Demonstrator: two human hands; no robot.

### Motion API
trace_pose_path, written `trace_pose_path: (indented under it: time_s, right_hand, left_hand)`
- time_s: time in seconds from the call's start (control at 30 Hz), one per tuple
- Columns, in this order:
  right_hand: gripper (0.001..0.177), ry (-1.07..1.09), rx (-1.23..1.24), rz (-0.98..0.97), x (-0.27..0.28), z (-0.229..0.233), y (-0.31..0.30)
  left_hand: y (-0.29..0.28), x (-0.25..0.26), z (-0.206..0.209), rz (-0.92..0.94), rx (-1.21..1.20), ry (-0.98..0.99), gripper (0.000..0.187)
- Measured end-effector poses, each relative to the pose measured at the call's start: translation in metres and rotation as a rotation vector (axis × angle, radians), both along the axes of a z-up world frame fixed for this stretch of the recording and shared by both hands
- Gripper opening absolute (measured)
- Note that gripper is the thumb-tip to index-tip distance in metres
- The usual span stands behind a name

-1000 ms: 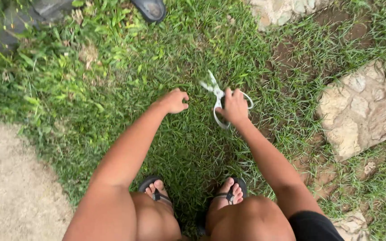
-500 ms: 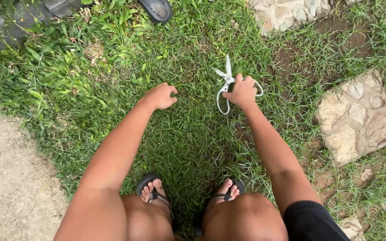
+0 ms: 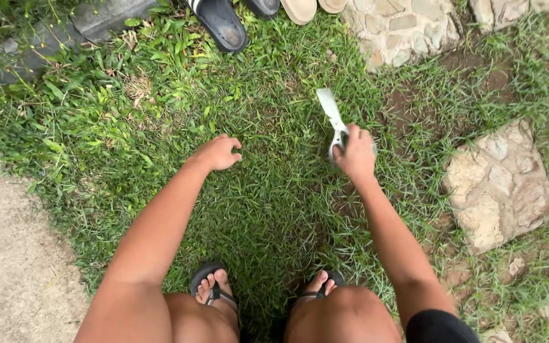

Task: Trimming grass around paving stones using a pair of scissors.

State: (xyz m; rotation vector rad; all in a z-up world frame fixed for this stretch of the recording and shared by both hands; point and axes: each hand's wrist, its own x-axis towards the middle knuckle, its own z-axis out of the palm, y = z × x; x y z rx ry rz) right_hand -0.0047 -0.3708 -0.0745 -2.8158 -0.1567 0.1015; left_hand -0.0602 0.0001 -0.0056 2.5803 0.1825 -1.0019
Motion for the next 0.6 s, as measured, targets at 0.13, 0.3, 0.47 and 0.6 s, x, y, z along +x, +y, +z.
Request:
trace_pose_path:
  time_s: [0.13, 0.3, 0.47, 0.6]
  right_hand:
    - [0.093, 0.114, -0.081, -0.122, 0.016, 0.032, 0.010]
    - [0.103, 0.209, -0.052, -0.142, 0.058, 0.002, 0.013]
    - [0.073, 0.182, -0.040, -0.099, 0.085, -0.056, -0.003]
    - [0.045, 0.044, 0.037, -0.060, 0.081, -0.072, -0.007]
  left_hand:
    - [0.001, 0.002, -0.008, -0.040, 0.036, -0.011, 0.048]
    - [-0.003, 0.001, 0.005, -0.021, 0.041, -0.007, 0.046]
    - [0.009, -0.004, -0.001, -0.021, 0.035, -0.022, 0.046]
    - [0.020, -0.003, 0.000, 0.002, 0.037, -0.027, 0.046]
